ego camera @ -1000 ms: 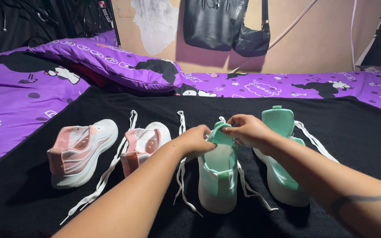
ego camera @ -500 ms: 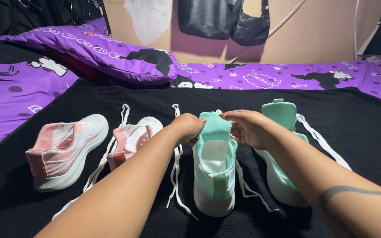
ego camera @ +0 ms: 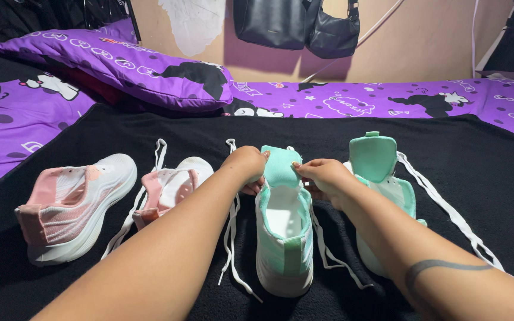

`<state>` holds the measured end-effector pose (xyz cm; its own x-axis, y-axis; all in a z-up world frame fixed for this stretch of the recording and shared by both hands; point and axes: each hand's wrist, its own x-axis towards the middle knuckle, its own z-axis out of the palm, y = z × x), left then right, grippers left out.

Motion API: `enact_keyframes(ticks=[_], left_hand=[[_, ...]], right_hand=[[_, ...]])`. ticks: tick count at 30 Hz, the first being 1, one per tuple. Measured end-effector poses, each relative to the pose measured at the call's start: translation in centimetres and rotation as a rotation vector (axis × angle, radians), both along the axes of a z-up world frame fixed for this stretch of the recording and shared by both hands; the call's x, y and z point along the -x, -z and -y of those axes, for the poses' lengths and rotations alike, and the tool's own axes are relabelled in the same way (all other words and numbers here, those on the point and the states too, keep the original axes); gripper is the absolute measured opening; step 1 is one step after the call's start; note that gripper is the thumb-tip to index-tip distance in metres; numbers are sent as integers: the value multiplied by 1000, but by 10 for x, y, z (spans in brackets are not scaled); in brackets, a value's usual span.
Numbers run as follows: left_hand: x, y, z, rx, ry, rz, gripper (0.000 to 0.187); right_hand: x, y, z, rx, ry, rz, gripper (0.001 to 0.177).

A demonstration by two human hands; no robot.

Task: The person unlaces a mint-green sneaker, then removes the laces from a pink sneaker. They re-lace the mint-green sneaker and adjust the tongue and laces on both pairs. The shoes remain on a black cloth on a bed.

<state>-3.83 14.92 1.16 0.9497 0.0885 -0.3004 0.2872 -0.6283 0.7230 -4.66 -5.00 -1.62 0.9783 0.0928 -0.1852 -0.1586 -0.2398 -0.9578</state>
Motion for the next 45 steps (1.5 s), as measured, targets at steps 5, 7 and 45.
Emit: enact_keyframes(ticks=[5, 7, 45], left_hand=[[9, 0, -2, 87, 14, 49, 50], [10, 0, -5, 140, 59, 80, 47], [21, 16, -7, 433, -56, 71, 58]], right_hand=[[9, -4, -6, 57, 75, 39, 32], [11, -6, -7, 76, 84, 45, 35], [27, -20, -4, 145, 73, -56, 48]])
